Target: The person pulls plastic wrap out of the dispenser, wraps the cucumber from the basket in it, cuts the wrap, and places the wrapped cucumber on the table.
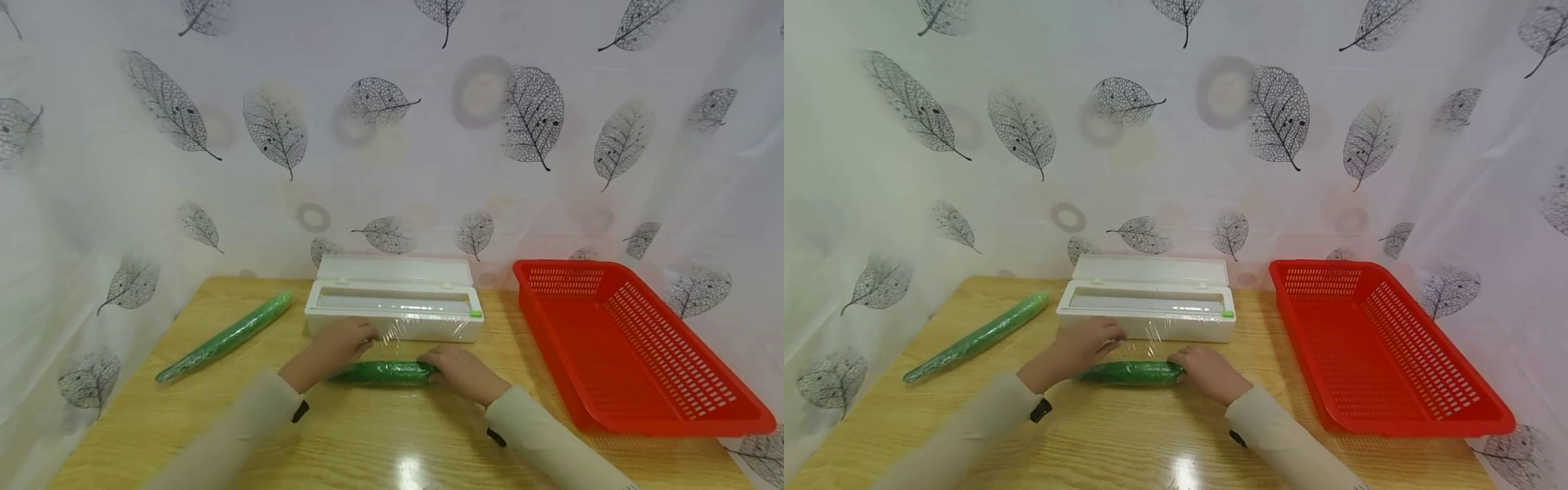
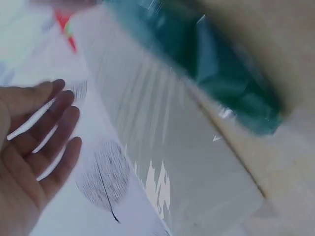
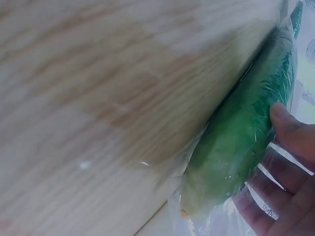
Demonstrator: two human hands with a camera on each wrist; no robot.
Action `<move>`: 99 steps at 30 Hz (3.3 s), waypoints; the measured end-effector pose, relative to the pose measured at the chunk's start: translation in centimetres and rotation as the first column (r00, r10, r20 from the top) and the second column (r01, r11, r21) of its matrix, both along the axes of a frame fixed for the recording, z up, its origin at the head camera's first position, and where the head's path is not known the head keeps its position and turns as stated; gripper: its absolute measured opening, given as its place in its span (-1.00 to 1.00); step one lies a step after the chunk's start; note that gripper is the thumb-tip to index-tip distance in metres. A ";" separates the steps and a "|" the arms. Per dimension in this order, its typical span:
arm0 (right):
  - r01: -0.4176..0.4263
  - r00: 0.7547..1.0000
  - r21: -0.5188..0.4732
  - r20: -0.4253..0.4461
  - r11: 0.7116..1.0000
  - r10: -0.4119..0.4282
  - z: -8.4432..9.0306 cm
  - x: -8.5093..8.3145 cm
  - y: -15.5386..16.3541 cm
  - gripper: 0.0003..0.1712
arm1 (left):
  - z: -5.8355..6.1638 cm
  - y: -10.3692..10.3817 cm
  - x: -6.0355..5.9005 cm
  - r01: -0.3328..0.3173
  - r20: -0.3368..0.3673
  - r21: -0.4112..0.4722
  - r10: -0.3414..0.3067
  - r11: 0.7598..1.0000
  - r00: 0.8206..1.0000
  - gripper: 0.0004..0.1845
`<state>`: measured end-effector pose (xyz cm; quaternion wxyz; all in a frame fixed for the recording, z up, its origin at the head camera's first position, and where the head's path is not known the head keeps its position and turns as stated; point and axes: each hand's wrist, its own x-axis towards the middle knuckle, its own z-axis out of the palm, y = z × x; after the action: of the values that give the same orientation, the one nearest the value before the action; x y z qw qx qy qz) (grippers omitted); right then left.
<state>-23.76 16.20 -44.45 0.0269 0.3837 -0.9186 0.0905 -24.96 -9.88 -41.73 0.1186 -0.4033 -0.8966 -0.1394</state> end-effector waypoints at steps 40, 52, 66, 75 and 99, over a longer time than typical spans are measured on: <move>-0.103 0.959 -0.014 -0.267 0.995 0.095 -1.0 -0.3 -0.3 -0.44 | -2.6 2.0 -0.4 -0.023 0.262 -0.176 0.070 0.984 0.962 -0.41; -0.094 0.947 0.034 -0.304 0.995 0.100 -1.4 -1.1 -1.3 -0.62 | -2.6 2.1 -0.2 -0.080 0.199 -0.222 0.126 0.972 0.972 -0.22; -0.053 0.959 0.052 -0.277 0.997 0.065 -1.0 -1.2 -1.5 -0.69 | -3.2 4.2 1.0 -0.159 -0.023 -0.366 0.162 0.917 0.986 -0.43; -0.042 0.969 0.045 -0.243 0.998 0.051 -0.5 -1.2 -1.2 -0.57 | -3.4 4.5 0.2 -0.173 -0.009 -0.352 0.181 0.920 0.983 -0.41; -0.015 0.953 -0.029 -0.304 0.999 0.005 -0.3 -0.7 -0.3 -0.33 | -2.0 2.7 -0.3 -0.112 0.299 -0.093 0.135 0.989 0.945 -0.50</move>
<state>-24.48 15.95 -44.73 0.1733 0.3974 -0.9000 0.0449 -25.21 -7.16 -43.71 -0.0275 -0.3242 -0.9322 -0.1585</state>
